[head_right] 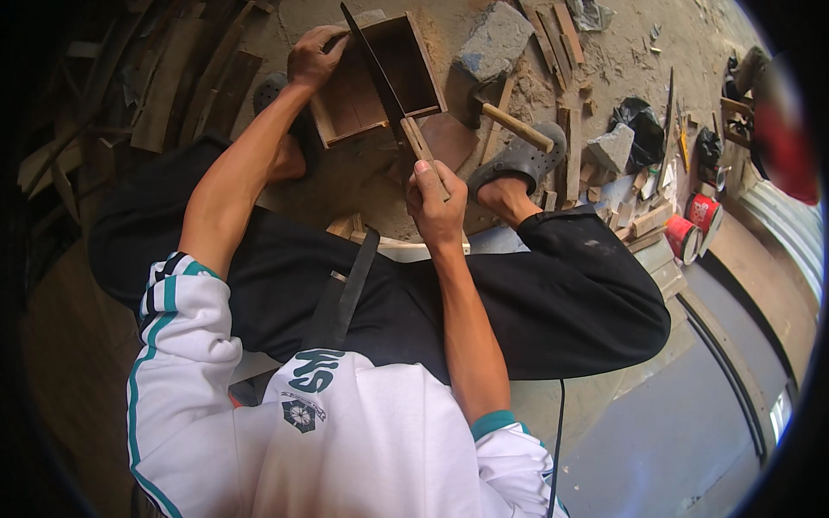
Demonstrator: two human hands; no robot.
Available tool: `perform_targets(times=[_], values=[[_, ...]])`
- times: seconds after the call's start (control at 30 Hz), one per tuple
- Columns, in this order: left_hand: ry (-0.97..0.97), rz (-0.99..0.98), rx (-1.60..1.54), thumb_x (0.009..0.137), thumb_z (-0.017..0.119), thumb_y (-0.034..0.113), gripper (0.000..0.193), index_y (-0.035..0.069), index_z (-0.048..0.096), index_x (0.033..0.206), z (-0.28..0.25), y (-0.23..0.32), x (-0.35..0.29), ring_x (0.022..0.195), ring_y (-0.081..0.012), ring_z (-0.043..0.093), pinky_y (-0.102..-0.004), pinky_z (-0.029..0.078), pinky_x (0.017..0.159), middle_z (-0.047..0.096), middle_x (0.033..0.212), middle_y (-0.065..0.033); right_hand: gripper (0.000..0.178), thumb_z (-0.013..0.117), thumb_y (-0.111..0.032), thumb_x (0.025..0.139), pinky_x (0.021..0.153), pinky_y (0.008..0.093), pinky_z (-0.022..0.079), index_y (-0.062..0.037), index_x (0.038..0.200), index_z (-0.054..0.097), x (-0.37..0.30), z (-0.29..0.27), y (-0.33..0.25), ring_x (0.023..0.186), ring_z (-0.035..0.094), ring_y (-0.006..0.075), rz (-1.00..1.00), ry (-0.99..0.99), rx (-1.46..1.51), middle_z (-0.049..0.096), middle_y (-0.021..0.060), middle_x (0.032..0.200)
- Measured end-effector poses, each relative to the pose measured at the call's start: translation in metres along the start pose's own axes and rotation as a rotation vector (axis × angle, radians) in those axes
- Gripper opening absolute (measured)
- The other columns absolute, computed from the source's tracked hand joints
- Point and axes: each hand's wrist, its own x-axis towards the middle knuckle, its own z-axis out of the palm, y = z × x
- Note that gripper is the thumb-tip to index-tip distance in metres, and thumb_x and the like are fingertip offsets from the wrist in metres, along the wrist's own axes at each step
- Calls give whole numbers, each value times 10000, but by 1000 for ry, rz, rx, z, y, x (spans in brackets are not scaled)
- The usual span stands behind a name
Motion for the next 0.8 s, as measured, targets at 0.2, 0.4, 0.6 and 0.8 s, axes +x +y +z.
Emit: perform_targets(times=[0.2, 0.4, 0.6, 0.8], values=[[-10, 42, 17, 883, 719, 192, 176, 140, 732, 1051, 0, 3, -1, 961, -301, 689, -374, 553, 811, 721, 1046, -54, 324, 566, -259, 1008, 425, 228, 260, -60, 754, 540, -4, 0, 0, 450, 356, 45, 16, 4, -8, 420, -41, 554], [-3, 51, 13, 889, 715, 178, 170, 138, 730, 1054, 0, 4, -1, 955, -308, 688, -378, 554, 808, 718, 1038, -53, 339, 556, -243, 1004, 439, 236, 280, -59, 721, 526, -10, 0, 4, 465, 389, 55, -1, 47, -74, 443, -32, 562], [-6, 17, -22, 865, 714, 163, 179, 164, 729, 1043, 3, 3, -1, 934, -296, 687, -396, 562, 795, 709, 1024, -41, 361, 568, -240, 1004, 468, 248, 305, -53, 701, 506, 3, 6, 15, 514, 410, 61, -56, 87, -172, 449, -26, 586], [-83, 40, 12, 854, 716, 131, 228, 149, 725, 1082, -1, -1, -1, 934, -309, 676, -392, 550, 790, 692, 994, -59, 378, 575, -241, 1005, 499, 254, 309, -44, 696, 485, -4, 11, 19, 565, 402, 60, -174, 105, -377, 431, -28, 612]])
